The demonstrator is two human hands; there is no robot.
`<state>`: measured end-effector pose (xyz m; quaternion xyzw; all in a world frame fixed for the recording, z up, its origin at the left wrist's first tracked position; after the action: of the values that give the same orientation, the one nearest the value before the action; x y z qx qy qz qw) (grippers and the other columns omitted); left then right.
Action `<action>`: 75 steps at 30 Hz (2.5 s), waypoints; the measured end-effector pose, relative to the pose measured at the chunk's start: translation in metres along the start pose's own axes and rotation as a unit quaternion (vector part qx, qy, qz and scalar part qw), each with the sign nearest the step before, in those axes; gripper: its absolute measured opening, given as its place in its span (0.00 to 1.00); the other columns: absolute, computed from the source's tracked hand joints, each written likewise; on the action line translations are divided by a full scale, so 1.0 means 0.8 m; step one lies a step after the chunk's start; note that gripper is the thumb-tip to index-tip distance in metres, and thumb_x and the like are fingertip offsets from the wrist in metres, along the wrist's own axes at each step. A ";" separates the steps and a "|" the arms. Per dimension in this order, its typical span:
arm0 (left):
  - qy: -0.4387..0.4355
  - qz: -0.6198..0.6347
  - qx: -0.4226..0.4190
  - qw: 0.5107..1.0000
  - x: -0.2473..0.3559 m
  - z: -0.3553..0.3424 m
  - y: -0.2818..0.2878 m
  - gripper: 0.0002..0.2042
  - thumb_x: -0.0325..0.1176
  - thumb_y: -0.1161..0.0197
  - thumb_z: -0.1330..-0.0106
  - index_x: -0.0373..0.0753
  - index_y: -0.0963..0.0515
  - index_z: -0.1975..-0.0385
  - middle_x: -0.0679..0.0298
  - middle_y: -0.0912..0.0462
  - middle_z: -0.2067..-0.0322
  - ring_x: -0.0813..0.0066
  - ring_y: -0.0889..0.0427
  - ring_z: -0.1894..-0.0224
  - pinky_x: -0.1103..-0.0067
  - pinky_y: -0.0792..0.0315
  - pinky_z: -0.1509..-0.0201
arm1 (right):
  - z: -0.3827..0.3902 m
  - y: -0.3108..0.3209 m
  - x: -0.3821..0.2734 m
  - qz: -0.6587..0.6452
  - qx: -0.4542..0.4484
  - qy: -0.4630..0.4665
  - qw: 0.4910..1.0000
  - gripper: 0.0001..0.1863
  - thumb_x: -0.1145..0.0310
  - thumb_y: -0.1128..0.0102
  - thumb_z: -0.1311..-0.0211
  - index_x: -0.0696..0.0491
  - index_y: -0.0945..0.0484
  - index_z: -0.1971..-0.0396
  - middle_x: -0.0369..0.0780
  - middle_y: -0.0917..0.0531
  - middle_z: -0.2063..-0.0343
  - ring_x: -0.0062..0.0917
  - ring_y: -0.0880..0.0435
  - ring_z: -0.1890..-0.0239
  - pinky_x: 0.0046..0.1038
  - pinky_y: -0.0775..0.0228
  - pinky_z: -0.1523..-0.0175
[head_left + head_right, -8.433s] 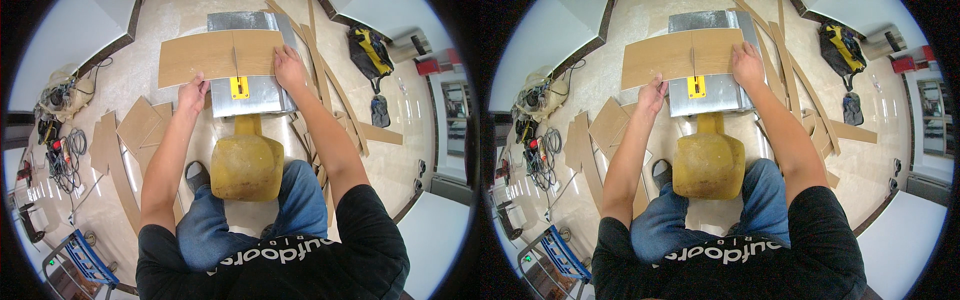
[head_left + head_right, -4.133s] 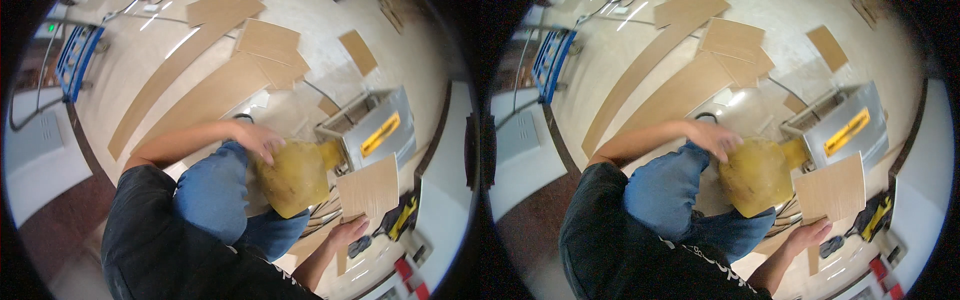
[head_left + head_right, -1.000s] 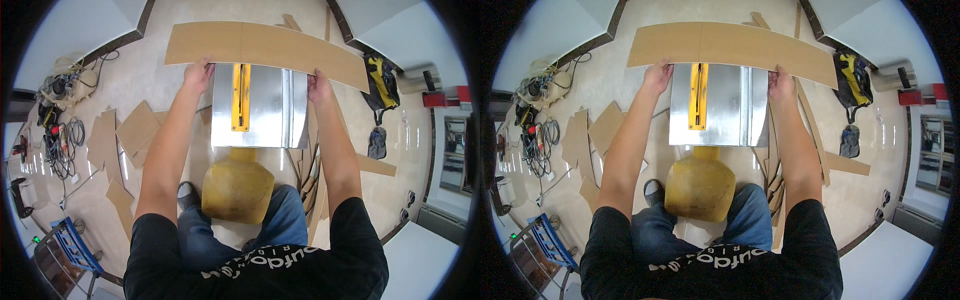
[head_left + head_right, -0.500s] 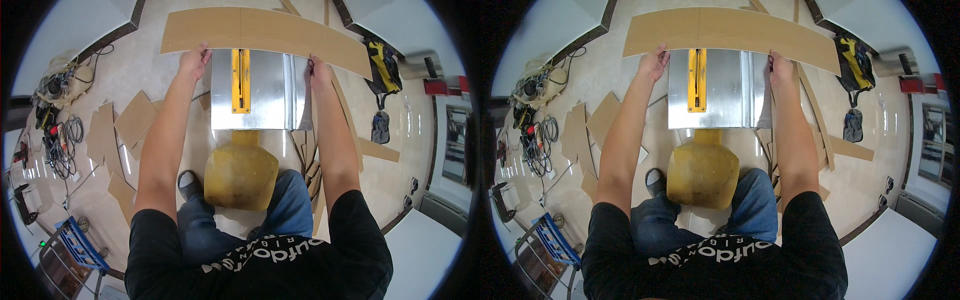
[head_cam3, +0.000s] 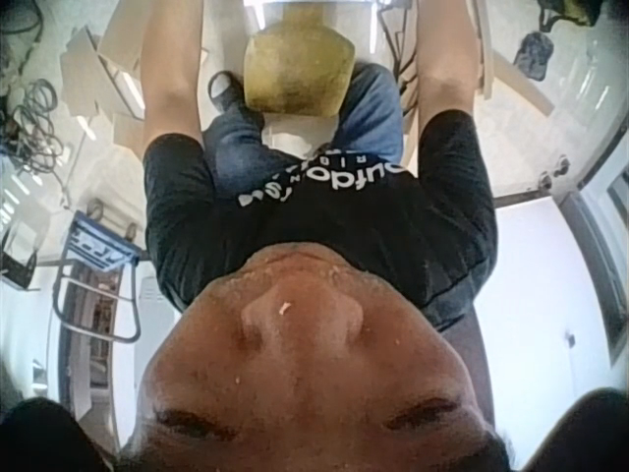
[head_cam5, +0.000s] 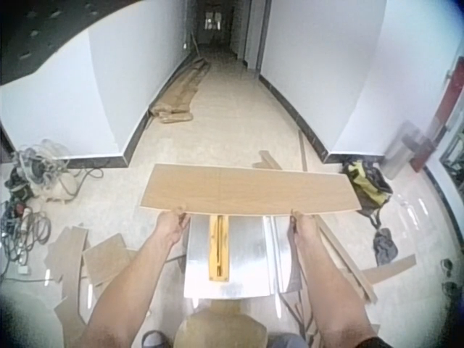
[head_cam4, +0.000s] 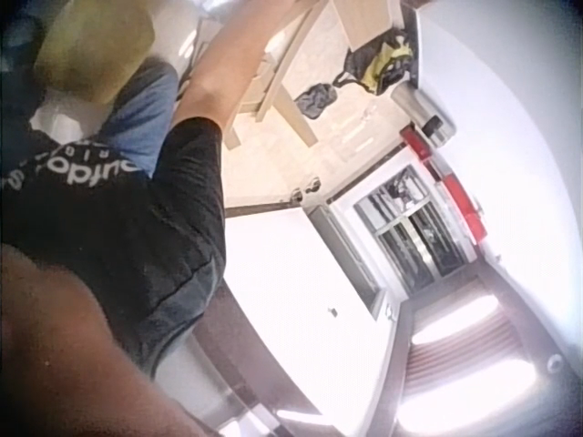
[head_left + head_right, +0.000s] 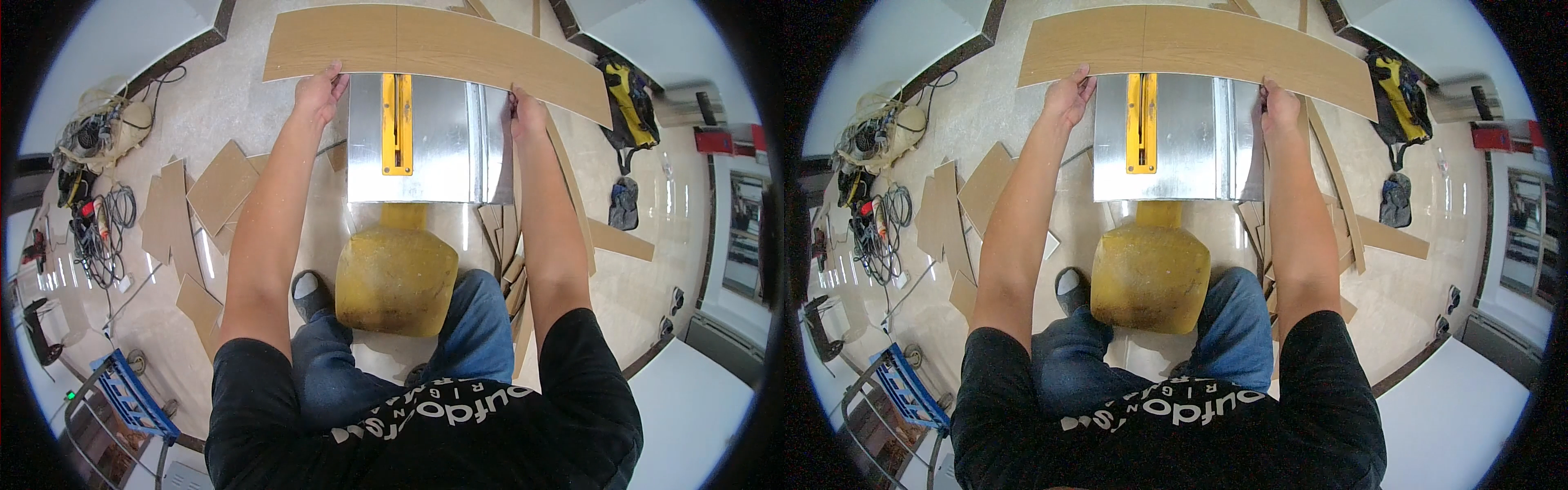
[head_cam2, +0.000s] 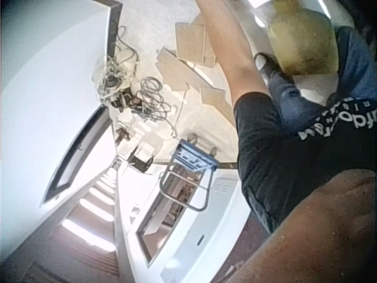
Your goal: The person positions wood-patterned flooring planks on a table saw and pushes them through the blade to cut them; they pick up and process several planks individually from the floor.
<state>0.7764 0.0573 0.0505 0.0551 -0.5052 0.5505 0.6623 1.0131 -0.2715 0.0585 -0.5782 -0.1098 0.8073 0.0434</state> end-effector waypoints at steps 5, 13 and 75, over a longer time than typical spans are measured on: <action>-0.002 0.008 -0.006 1.000 0.001 0.002 0.000 0.11 0.27 0.37 0.27 0.38 0.25 0.48 0.63 0.19 0.55 0.74 0.20 0.54 0.80 0.19 0.48 | -0.006 0.008 0.002 -0.013 -0.018 0.002 1.000 0.06 0.79 0.35 0.36 0.57 0.18 0.60 0.36 0.16 0.66 0.23 0.20 0.68 0.27 0.29 0.61; -0.010 0.005 0.005 1.000 0.001 0.008 -0.001 0.12 0.27 0.37 0.27 0.37 0.26 0.48 0.62 0.19 0.55 0.73 0.19 0.53 0.79 0.18 0.48 | 0.000 0.005 0.001 -0.011 -0.002 -0.005 1.000 0.09 0.79 0.35 0.36 0.58 0.18 0.56 0.37 0.16 0.63 0.24 0.20 0.66 0.28 0.28 0.59; 0.021 0.019 0.014 1.000 -0.018 0.058 0.019 0.14 0.25 0.36 0.28 0.35 0.28 0.45 0.60 0.20 0.51 0.69 0.19 0.51 0.76 0.17 0.49 | 0.038 0.046 0.012 0.001 -0.011 -0.029 1.000 0.03 0.73 0.35 0.33 0.53 0.19 0.62 0.32 0.20 0.71 0.19 0.26 0.72 0.24 0.32 0.65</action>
<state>0.7378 0.0243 0.0549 0.0437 -0.4844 0.5709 0.6614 0.9832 -0.3096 0.0507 -0.5549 -0.1194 0.8227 0.0328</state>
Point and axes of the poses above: each hand's wrist, its own z-axis away from the middle knuckle, its own y-axis out of the back of the hand, x = y × z, the point moved 2 cm from there along -z, towards the middle knuckle
